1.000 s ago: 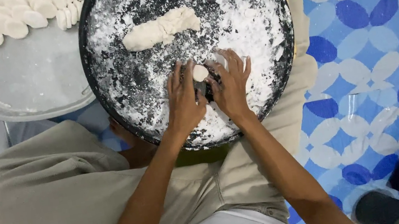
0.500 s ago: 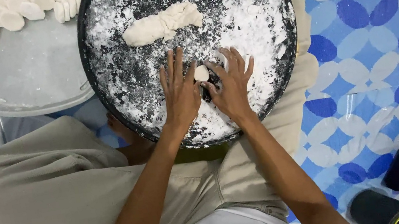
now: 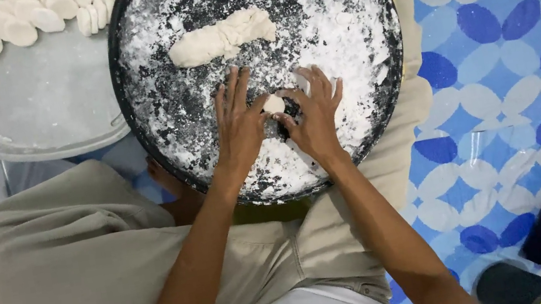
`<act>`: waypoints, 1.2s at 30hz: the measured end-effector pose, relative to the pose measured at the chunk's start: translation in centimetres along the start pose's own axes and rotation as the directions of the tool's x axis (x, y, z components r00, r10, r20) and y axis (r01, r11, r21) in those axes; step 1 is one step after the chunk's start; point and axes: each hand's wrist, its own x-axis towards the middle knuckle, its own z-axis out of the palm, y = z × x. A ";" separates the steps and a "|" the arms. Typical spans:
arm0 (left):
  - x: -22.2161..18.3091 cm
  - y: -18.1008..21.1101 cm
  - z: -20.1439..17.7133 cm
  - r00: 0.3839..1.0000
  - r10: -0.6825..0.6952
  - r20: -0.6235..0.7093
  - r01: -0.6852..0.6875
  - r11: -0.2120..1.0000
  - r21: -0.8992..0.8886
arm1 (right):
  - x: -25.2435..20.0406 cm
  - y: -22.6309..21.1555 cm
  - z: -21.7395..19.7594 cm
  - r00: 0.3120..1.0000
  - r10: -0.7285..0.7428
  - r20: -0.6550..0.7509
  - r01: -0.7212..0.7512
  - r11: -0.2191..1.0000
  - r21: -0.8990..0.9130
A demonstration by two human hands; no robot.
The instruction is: Portioning and shaping small pieces of dough from a larger mass on a floured board.
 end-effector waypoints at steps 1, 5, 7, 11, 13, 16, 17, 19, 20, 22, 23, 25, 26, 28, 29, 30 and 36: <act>0.1 0.1 0.0 1.000 0.001 -0.005 -0.001 1.000 0.002 | 0.1 -0.1 -0.2 1.000 -0.005 -0.002 0.005 1.000 0.001; -0.3 -0.1 -0.1 0.999 0.044 -0.021 -0.042 0.996 0.083 | -0.2 -0.4 -0.3 0.999 -0.024 0.034 0.023 1.000 0.007; -0.1 0.0 -0.2 0.998 0.063 -0.020 -0.061 0.994 0.085 | -0.3 -0.2 -0.4 0.999 -0.039 0.028 0.039 0.999 0.003; -0.1 0.2 -0.4 0.998 0.046 0.051 -0.050 0.995 0.082 | -0.6 -1.1 -1.2 0.998 -0.065 -0.004 0.065 0.998 0.026; 0.0 0.3 -0.6 0.994 0.022 0.108 -0.029 0.998 0.064 | -0.7 -0.8 -0.9 0.997 -0.073 -0.015 0.074 0.996 0.058; 0.2 0.6 -1.4 0.989 0.050 0.136 -0.056 0.998 0.037 | -1.3 1.2 0.9 0.994 -0.106 -0.038 0.107 0.993 0.041; 0.3 0.9 -1.9 0.984 0.057 0.170 -0.062 0.998 0.023 | -1.6 1.2 1.1 0.997 -0.076 -0.032 0.079 0.992 0.096; 0.5 1.3 -2.6 0.977 0.062 0.205 -0.065 0.998 0.006 | -2.0 0.8 1.2 0.999 -0.046 -0.021 0.049 0.988 0.147; 0.6 1.4 -2.9 0.975 0.064 0.213 -0.064 0.998 -0.006 | -2.0 0.4 1.2 0.998 -0.057 -0.040 0.062 0.987 0.148; 0.4 0.9 -2.6 0.973 0.056 0.224 -0.053 0.998 -0.018 | -2.2 -0.2 0.8 0.997 -0.067 -0.050 0.074 0.986 0.151; 0.3 0.4 -2.1 0.982 0.096 0.164 -0.088 0.995 -0.053 | -2.1 -0.5 0.5 0.992 -0.094 -0.079 0.110 0.965 0.236; 0.4 -0.7 -1.1 0.986 0.134 0.101 -0.126 0.988 -0.086 | -1.7 -1.0 -0.2 0.987 -0.119 -0.110 0.148 0.936 0.318; 0.5 -1.1 -0.5 0.985 0.164 0.062 -0.158 0.984 -0.088 | -1.5 -1.2 -0.6 0.984 -0.118 -0.132 0.157 0.929 0.335; 0.7 -1.3 -0.1 0.980 0.199 0.029 -0.195 0.976 -0.093 | -1.1 -1.5 -1.4 0.982 -0.110 -0.155 0.159 0.924 0.349; 0.8 -1.1 -0.3 0.980 0.198 0.024 -0.190 0.963 -0.193 | -0.8 -1.6 -1.7 0.977 -0.121 -0.174 0.176 0.920 0.350; 0.8 -0.9 -0.6 0.980 0.196 0.019 -0.182 0.939 -0.291 | -0.6 -1.7 -2.0 0.972 -0.131 -0.193 0.193 0.916 0.351; 0.8 -1.0 -0.5 0.993 0.113 0.014 -0.097 0.900 -0.426 | -0.3 -1.4 -1.9 0.985 -0.110 -0.136 0.154 0.917 0.369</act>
